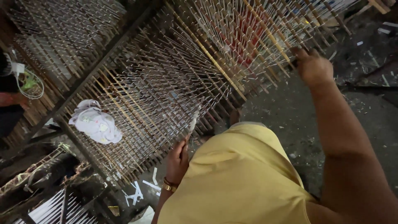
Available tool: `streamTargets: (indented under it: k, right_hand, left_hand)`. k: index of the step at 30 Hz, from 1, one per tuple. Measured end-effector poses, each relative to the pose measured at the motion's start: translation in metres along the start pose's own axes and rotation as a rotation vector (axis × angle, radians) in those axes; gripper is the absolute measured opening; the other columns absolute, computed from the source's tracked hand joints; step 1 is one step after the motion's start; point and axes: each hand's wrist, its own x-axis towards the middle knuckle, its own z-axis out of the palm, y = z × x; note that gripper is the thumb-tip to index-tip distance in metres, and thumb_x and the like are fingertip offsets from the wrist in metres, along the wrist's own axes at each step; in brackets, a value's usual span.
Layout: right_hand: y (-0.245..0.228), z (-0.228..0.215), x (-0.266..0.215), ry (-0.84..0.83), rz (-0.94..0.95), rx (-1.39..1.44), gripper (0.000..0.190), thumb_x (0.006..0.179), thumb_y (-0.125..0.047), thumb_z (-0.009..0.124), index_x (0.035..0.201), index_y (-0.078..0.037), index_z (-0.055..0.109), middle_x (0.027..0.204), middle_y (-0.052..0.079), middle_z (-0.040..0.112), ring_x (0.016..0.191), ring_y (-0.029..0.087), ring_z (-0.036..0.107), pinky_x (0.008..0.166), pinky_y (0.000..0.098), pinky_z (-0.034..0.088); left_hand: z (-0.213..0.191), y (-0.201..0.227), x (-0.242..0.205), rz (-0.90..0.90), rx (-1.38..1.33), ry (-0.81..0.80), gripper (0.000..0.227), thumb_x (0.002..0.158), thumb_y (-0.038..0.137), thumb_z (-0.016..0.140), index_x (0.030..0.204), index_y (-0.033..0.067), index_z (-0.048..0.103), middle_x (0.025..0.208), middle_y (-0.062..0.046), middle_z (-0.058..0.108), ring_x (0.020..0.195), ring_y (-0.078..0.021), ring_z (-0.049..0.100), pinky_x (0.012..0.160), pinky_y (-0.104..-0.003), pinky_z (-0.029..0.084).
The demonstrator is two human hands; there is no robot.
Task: Dipping bundles of wicks into a wax vat and hanging them on a drying rack in a candle workshop.
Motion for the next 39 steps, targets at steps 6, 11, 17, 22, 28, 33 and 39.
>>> streamTargets:
  k: [6,11,17,22,28,33,39]
  right_hand:
    - [0.054,0.08,0.02,0.431,-0.2,0.002,0.026,0.11,-0.024,0.061,0.129,-0.014,0.076,0.103,0.012,0.064,0.07,0.04,0.066,0.044,0.052,0.049]
    - [0.052,0.084,0.015,0.559,-0.282,-0.081,0.03,0.108,-0.022,0.07,0.137,-0.019,0.075,0.11,0.015,0.065,0.076,0.04,0.066,0.051,0.0497,0.05]
    - [0.043,0.09,0.007,0.6,-0.362,-0.163,0.025,0.105,-0.024,0.073,0.129,-0.024,0.078,0.108,0.006,0.07,0.086,0.033,0.069,0.07,0.0479,0.052]
    - [0.026,0.075,0.008,0.478,-0.331,-0.006,0.037,0.108,-0.015,0.065,0.144,-0.018,0.07,0.13,0.025,0.066,0.097,0.053,0.067,0.074,0.0628,0.052]
    - [0.008,0.047,0.003,0.423,-0.293,-0.093,0.055,0.097,-0.018,0.072,0.151,-0.02,0.068,0.126,0.024,0.06,0.107,0.043,0.052,0.083,0.0537,0.047]
    - [0.005,0.048,0.022,0.549,-0.355,-0.176,0.06,0.09,-0.008,0.071,0.148,-0.025,0.074,0.12,0.02,0.062,0.101,0.043,0.055,0.075,0.0535,0.049]
    - [-0.005,0.044,0.044,0.665,-0.387,-0.177,0.04,0.093,-0.009,0.078,0.132,-0.016,0.084,0.137,0.019,0.065,0.115,0.044,0.053,0.086,0.0538,0.046]
  left_hand:
    - [0.001,-0.001,-0.005,0.046,0.019,0.044,0.034,0.104,0.016,0.046,0.128,0.0061,0.068,0.094,-0.007,0.071,0.064,-0.0187,0.061,0.058,-0.032,0.043]
    - [0.003,-0.004,-0.009,0.068,0.04,0.044,0.029,0.105,0.018,0.046,0.123,0.006,0.066,0.098,-0.009,0.068,0.074,-0.0231,0.064,0.063,-0.035,0.046]
    - [0.002,-0.002,-0.014,0.052,0.05,0.056,0.029,0.105,0.015,0.047,0.123,0.007,0.068,0.09,-0.008,0.067,0.059,-0.0182,0.057,0.052,-0.032,0.04]
    - [0.0,0.001,-0.014,0.009,0.023,0.008,0.036,0.105,0.019,0.044,0.131,0.0072,0.066,0.098,-0.009,0.072,0.067,-0.0204,0.064,0.056,-0.032,0.044]
    - [0.004,-0.014,-0.018,-0.001,0.007,-0.008,0.031,0.104,0.015,0.044,0.123,0.0056,0.067,0.081,-0.007,0.06,0.057,-0.0165,0.049,0.052,-0.032,0.035]
    - [0.002,-0.011,-0.017,0.028,0.011,0.023,0.033,0.105,0.015,0.047,0.131,0.006,0.066,0.086,-0.007,0.067,0.051,-0.013,0.047,0.049,-0.029,0.034]
    - [0.006,-0.02,-0.02,0.02,-0.017,0.015,0.037,0.106,0.016,0.047,0.138,0.0057,0.062,0.095,-0.009,0.066,0.051,-0.0129,0.049,0.049,-0.029,0.035]
